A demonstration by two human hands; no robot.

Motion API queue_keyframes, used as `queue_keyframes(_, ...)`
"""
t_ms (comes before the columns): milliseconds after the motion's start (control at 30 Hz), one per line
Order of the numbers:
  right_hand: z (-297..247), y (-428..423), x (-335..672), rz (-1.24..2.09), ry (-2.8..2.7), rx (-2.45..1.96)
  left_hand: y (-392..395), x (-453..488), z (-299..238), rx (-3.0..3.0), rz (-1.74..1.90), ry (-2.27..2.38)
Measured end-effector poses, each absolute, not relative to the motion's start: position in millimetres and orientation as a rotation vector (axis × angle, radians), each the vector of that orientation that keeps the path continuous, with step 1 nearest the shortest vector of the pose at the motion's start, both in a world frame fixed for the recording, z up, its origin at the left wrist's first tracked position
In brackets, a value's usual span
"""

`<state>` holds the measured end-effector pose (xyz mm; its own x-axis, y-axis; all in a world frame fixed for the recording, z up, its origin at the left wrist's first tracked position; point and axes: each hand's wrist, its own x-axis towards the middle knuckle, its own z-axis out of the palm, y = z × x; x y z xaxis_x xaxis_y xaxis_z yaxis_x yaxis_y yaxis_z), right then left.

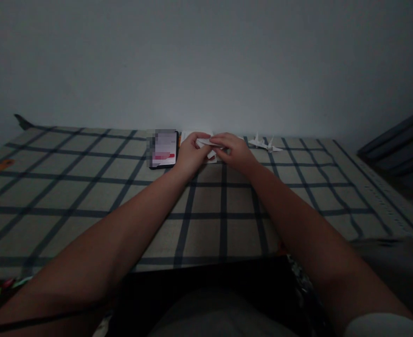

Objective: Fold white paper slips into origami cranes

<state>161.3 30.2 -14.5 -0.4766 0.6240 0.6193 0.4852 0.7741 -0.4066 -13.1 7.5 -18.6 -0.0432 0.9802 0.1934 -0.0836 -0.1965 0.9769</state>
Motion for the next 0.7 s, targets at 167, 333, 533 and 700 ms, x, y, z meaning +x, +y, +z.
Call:
queue_keyframes(167, -22, 44, 170, 0.446, -2.014, -0.896, 14, -14, -23, 1.328, 1.408, 1.082)
queue_keyframes(333, -24, 49, 176, 0.778, -1.889, -0.945, 15, -12, -23, 1.27, 1.394, 0.926)
queue_keyframes(533, -20, 46, 176, 0.681, -1.839, -0.965, 13, -11, -24, 1.245, 1.378, 0.921)
queue_keyframes(700, -22, 46, 176, 0.659, -1.804, -0.986, 13, -12, -24, 1.235, 1.362, 0.98)
